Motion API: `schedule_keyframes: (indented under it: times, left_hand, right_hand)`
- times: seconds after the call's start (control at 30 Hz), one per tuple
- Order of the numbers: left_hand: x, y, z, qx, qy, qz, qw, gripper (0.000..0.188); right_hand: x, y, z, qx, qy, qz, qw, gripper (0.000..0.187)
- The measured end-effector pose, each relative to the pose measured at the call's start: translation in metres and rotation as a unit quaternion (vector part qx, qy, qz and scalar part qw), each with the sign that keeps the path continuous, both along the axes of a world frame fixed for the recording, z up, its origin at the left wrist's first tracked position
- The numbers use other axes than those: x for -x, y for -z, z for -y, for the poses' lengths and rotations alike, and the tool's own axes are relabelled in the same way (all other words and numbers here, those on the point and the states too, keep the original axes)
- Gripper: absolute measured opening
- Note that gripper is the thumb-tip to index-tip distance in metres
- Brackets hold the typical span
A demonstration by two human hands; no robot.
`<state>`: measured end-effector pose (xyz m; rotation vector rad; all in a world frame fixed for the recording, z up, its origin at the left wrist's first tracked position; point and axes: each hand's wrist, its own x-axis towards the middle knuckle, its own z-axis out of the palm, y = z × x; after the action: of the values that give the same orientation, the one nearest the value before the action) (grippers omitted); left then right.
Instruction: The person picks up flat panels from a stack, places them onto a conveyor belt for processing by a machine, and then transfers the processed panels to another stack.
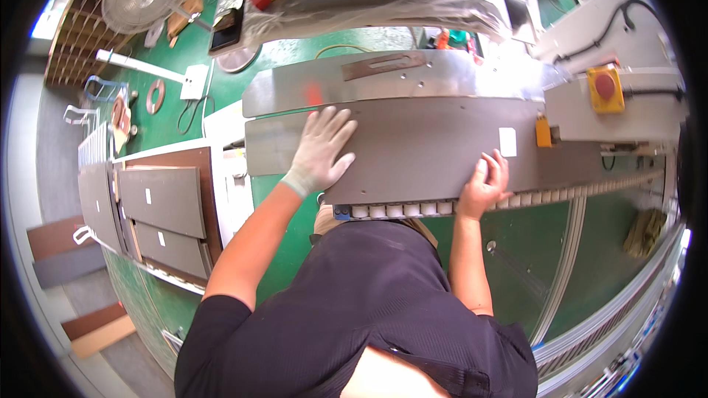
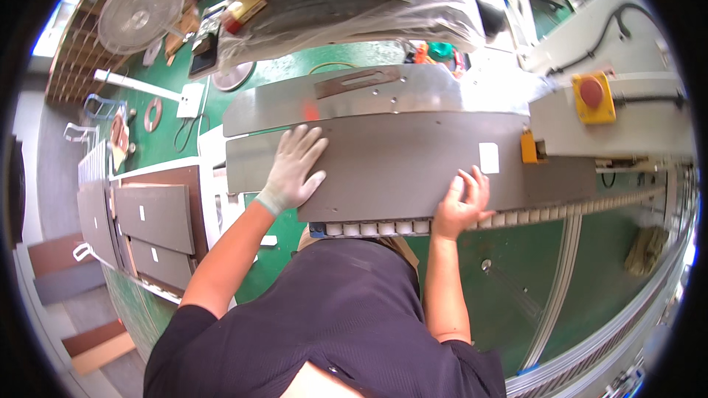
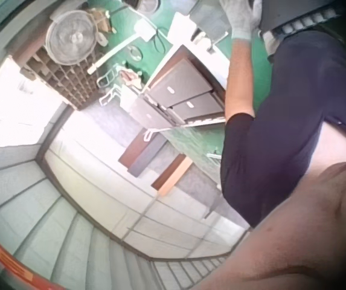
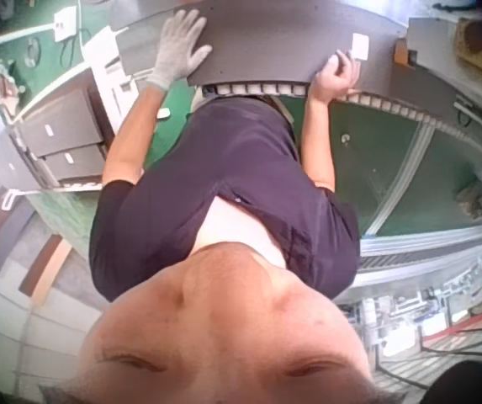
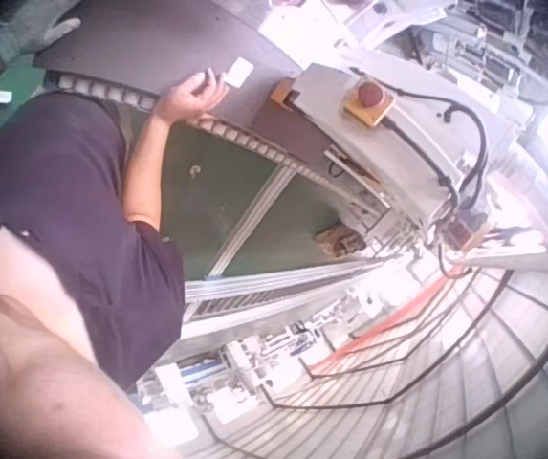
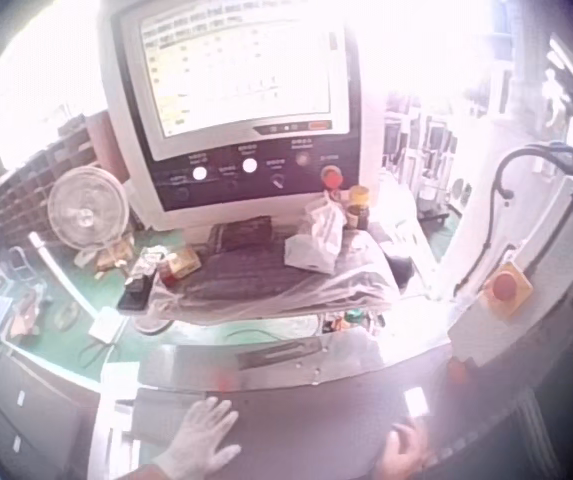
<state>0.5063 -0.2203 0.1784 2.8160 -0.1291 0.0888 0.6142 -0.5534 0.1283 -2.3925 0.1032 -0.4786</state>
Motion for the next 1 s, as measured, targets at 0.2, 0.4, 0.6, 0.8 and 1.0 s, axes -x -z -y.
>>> schedule_keyframes:
  times: [0.2, 0.4, 0.6, 0.8, 1.0]
  left_hand:
    - [-0.053, 0.010, 0.035, -0.001, 0.004, -0.004, 1.000, 0.060]
    - [-0.067, 0.014, 0.036, 0.028, -0.018, 0.008, 0.999, 0.058]
    - [-0.012, 0.033, 0.022, 0.146, -0.039, 0.077, 0.985, 0.047]
    - [0.204, 0.032, -0.061, 0.121, -0.161, 0.111, 0.973, 0.042]
    - [0.418, 0.138, -0.120, 0.572, -0.696, 0.239, 0.361, 0.052]
  right_hand:
    - [-0.052, 0.006, 0.052, -0.188, 0.028, 0.086, 0.978, 0.017]
    - [-0.101, 0.027, 0.138, -0.047, 0.158, 0.014, 0.986, 0.042]
    - [-0.128, 0.069, 0.175, -0.008, 0.034, 0.006, 0.999, 0.042]
    - [-0.030, 0.046, 0.019, 0.149, -0.044, 0.053, 0.986, 0.036]
    - [-0.024, 0.057, -0.008, 0.050, -0.054, -0.034, 0.997, 0.038]
